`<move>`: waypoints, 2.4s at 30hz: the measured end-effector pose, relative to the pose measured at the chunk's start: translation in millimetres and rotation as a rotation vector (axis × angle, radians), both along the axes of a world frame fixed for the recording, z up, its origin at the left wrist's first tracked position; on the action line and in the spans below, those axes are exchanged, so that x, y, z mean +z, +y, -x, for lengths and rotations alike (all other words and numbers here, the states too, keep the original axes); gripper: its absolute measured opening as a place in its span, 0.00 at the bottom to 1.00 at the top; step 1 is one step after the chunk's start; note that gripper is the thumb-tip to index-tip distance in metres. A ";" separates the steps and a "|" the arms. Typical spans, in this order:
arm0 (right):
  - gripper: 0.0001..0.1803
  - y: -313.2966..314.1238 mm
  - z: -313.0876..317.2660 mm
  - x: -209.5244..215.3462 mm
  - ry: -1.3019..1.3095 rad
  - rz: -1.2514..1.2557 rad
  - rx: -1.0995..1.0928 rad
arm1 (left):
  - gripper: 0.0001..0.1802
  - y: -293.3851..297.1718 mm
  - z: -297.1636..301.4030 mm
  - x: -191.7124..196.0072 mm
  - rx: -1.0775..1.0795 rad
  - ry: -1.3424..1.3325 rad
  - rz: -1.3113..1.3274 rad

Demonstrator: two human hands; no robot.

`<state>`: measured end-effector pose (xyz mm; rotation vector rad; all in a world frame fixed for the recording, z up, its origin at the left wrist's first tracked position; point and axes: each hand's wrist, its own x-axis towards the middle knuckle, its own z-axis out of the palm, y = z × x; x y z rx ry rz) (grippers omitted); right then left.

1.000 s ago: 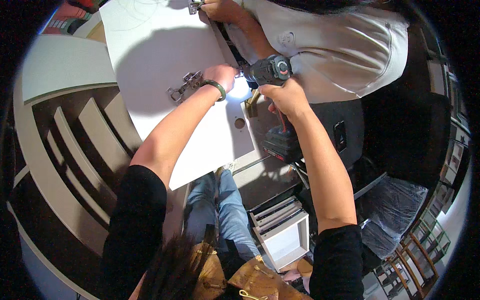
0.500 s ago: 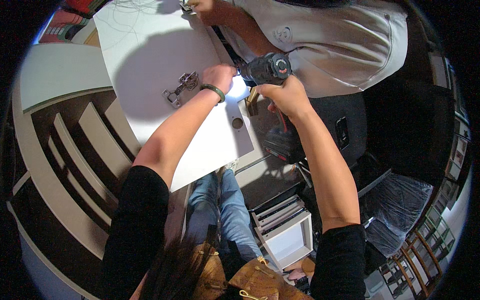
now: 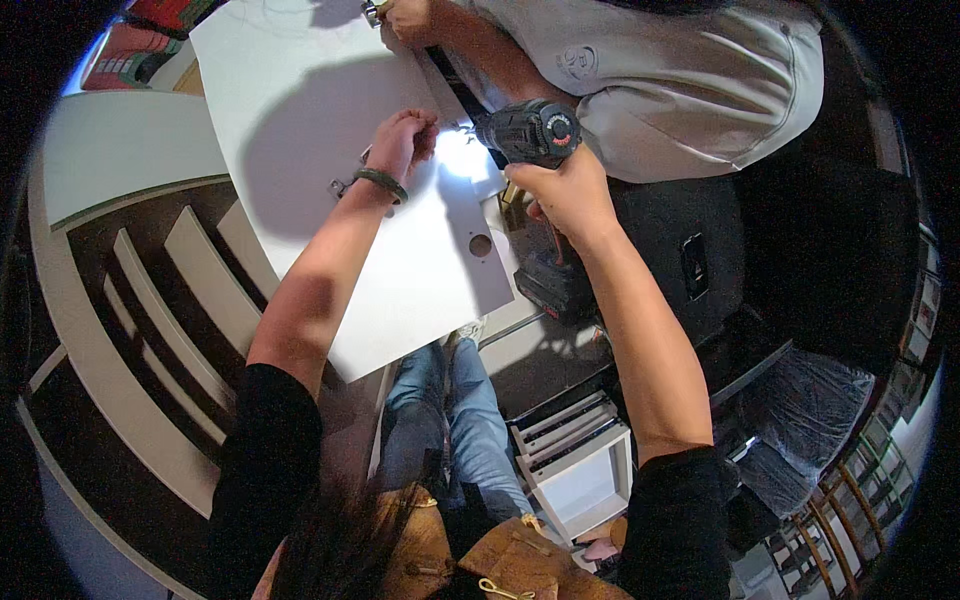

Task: The person assembles a cabinet by aligning a door panel and using a cordless drill to fasten hinges. A second person assists by holding the door and handing parts. The door is attached to the cabinet frame.

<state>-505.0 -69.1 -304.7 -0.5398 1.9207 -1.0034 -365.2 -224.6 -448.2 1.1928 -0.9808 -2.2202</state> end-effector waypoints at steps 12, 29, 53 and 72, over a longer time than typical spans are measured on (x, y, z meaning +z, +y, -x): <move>0.15 -21.4 3.2 -20.5 0.095 -0.059 0.038 | 0.11 41.3 -11.2 1.8 -0.694 -0.741 1.217; 0.11 -65.3 23.5 -1.0 0.049 -0.207 0.190 | 0.12 42.9 -5.5 1.0 -0.857 -0.779 1.333; 0.15 -40.9 23.9 -5.1 0.075 -0.074 0.149 | 0.11 0.9 44.0 4.5 -0.684 -1.015 1.189; 0.17 83.4 -28.3 16.2 0.175 -0.081 -0.109 | 0.12 -39.3 46.3 -33.2 -0.363 -0.234 0.374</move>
